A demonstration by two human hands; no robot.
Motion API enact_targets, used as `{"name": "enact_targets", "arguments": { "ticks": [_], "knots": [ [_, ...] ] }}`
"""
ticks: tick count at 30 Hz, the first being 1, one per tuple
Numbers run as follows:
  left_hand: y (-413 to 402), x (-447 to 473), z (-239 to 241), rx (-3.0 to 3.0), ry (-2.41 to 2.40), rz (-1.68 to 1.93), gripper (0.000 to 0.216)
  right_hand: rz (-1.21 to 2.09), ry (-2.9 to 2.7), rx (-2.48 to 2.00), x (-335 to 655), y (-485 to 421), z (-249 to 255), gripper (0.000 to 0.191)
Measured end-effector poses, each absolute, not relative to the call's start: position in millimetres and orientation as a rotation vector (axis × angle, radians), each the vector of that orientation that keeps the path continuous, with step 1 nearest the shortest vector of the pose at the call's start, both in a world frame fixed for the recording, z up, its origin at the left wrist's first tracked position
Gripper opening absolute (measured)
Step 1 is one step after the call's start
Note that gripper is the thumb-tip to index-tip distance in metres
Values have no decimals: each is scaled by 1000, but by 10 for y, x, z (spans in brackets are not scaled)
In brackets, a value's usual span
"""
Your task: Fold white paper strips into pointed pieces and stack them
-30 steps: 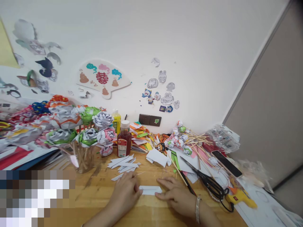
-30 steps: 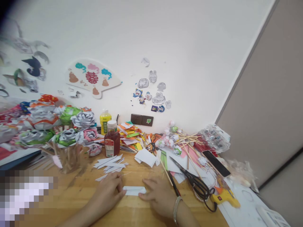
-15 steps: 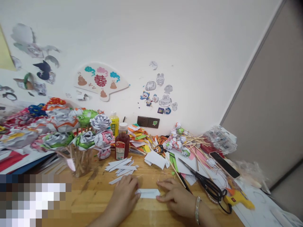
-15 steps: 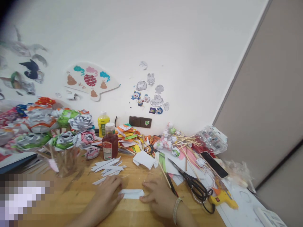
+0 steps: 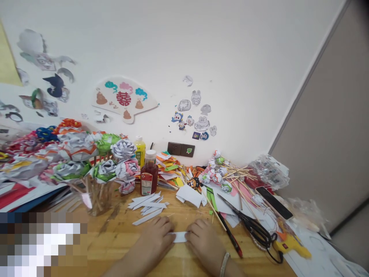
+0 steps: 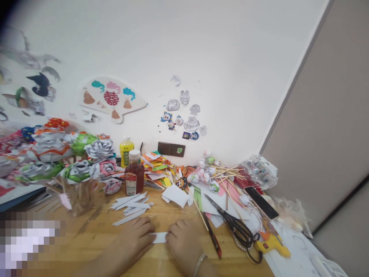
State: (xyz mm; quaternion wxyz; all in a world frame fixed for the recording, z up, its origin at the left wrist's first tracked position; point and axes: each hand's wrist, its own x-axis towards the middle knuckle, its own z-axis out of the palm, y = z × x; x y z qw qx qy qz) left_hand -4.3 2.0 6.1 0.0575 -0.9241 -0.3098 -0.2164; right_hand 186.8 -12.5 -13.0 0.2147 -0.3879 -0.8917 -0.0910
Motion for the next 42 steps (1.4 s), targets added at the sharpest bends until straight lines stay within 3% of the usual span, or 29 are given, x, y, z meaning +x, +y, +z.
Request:
{"name": "enact_targets", "arguments": {
  "ticks": [3,9,13,20,25,36,42],
  "knots": [
    [7,-31,68,-2846,-976,-581,16,-266,-2448,-1049,1841,-142,-127,15],
    [39,-13,-5,-2884,-1272,-686,10,72,-2206,-1242,1831,-155,-78,5],
    [57,7,-5,-2846,-1473,-736,9,176,-2083,-1324,1833,-94,-120,10],
    [62,11,39,-2829,-1551,-740,23,184,-2077,-1347,1803,-90,-119,8],
    [43,-4,51,-2893,-1578,-805,5,192,-2243,-1200,1804,-171,-48,10],
    [-25,45,-13,-3022,-1407,-807,12,159,-2300,-1180,1805,-201,-44,4],
    [-79,87,20,-3030,-1665,-852,15,51,-2292,-1162,1802,-193,-114,17]
  ]
}}
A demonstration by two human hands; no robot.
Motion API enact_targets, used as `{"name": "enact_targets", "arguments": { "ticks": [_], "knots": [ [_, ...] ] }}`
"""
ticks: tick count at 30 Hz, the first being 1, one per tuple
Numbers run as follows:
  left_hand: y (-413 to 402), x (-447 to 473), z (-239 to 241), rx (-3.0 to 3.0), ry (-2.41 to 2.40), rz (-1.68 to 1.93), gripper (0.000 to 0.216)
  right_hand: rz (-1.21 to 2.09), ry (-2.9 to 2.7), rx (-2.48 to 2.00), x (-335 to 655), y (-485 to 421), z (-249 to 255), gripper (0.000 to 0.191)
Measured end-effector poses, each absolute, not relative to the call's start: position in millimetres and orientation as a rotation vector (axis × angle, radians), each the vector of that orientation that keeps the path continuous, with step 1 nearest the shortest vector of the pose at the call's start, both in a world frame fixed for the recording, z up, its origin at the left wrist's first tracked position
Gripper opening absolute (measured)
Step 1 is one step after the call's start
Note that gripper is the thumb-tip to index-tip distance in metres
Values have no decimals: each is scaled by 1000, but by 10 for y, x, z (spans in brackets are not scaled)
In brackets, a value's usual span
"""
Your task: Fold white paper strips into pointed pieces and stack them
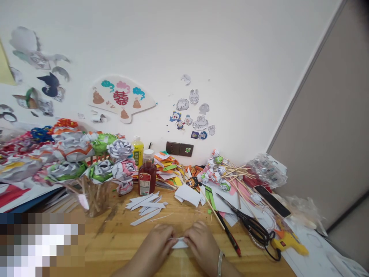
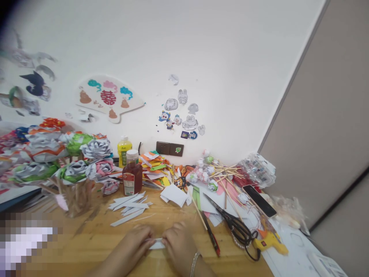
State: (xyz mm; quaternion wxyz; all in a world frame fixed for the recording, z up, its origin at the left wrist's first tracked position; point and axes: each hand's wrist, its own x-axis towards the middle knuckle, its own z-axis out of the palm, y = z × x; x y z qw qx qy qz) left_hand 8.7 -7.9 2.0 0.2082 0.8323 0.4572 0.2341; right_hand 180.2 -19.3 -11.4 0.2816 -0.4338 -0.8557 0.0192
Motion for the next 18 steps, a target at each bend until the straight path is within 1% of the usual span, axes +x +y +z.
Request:
{"name": "enact_targets", "arguments": {
  "ticks": [5,7,11,15,18],
  "knots": [
    [-110,96,77,2026,1154,650,18,8,-2286,-1159,1796,-199,-142,21],
    [-114,101,88,1914,1082,647,15,27,-2276,-1169,1799,-206,-134,21],
    [-102,105,107,1765,952,731,11,143,-2233,-1202,1811,-232,-87,19],
    [-61,89,91,1587,888,759,12,274,-2217,-1128,1820,-269,-42,14],
    [-27,73,53,1500,895,740,14,325,-2203,-1084,1820,-284,-38,16]
  ]
}}
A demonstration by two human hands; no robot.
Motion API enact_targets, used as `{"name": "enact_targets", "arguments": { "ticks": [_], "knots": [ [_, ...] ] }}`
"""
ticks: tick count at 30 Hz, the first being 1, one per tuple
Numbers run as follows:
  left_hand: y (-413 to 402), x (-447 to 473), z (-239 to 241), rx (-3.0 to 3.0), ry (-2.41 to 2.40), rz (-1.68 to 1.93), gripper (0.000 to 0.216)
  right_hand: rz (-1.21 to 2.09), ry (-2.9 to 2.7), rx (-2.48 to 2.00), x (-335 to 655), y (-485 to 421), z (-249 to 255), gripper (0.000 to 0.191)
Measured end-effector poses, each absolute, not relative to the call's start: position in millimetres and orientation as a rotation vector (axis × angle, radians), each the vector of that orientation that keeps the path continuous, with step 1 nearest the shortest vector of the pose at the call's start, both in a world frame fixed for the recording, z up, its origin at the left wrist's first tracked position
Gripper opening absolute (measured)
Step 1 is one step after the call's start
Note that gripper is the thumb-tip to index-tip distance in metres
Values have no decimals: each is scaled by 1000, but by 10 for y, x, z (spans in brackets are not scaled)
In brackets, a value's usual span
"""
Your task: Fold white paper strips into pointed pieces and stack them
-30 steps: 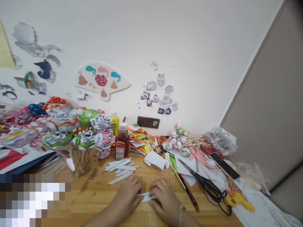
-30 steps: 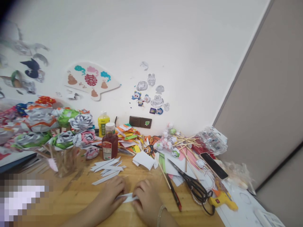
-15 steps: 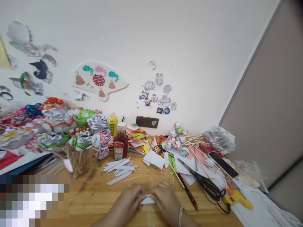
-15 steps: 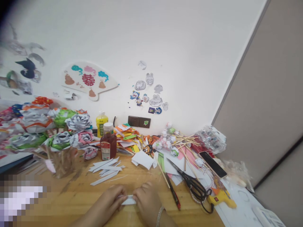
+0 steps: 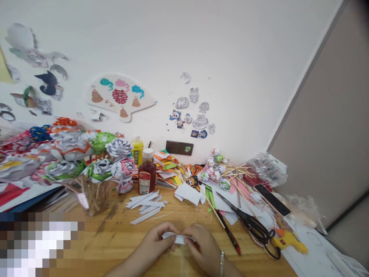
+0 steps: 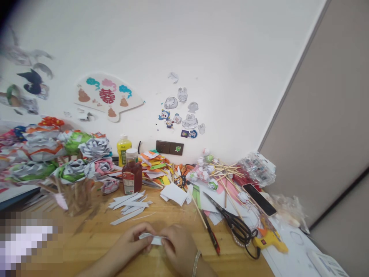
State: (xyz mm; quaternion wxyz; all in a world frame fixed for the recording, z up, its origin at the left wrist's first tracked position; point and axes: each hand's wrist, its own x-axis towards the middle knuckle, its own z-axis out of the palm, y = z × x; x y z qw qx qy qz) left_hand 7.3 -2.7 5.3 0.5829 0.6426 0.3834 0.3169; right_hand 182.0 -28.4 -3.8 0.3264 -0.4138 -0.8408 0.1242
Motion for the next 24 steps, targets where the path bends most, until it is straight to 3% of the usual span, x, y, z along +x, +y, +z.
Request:
{"name": "enact_targets", "arguments": {
  "ticks": [12,24],
  "knots": [
    [-12,58,23,1518,876,743,32,407,-2154,-1064,1800,-303,-2,14],
    [-92,133,96,1724,976,815,11,677,-1962,-1163,1781,-279,-102,11]
  ]
}}
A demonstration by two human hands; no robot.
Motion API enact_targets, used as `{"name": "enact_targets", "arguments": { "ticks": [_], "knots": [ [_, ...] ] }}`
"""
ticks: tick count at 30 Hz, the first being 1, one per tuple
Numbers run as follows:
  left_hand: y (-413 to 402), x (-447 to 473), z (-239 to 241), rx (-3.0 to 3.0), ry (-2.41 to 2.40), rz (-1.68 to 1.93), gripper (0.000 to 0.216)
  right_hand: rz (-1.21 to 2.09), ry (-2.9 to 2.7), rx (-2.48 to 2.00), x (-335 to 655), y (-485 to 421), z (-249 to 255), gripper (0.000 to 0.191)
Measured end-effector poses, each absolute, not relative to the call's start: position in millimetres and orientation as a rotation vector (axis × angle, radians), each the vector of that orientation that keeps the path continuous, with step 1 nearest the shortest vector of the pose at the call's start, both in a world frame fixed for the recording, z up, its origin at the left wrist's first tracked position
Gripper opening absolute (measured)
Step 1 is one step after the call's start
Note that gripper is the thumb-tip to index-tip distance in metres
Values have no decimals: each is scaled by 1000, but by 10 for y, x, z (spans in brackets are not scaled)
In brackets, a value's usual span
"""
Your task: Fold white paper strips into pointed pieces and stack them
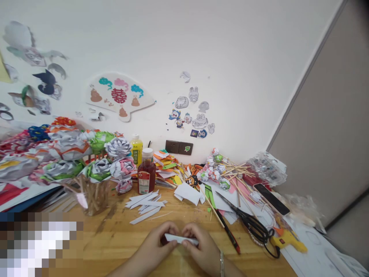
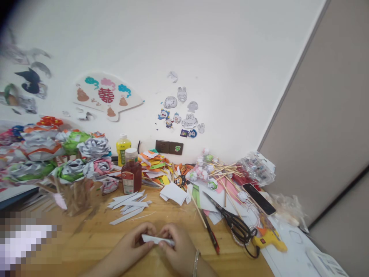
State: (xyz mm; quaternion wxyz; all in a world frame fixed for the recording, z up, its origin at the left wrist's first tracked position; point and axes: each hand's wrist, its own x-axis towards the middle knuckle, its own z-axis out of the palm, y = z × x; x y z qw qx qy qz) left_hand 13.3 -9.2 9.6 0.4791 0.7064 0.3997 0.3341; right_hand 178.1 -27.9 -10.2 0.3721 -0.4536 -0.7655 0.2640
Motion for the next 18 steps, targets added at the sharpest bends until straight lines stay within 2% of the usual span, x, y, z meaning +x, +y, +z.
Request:
{"name": "enact_targets", "arguments": {
  "ticks": [8,18],
  "knots": [
    [-85,119,79,1761,1019,799,11,684,-1984,-1186,1792,-270,-73,11],
    [-32,75,89,1862,1106,650,23,800,-1854,-1144,1823,-252,-115,14]
  ]
}}
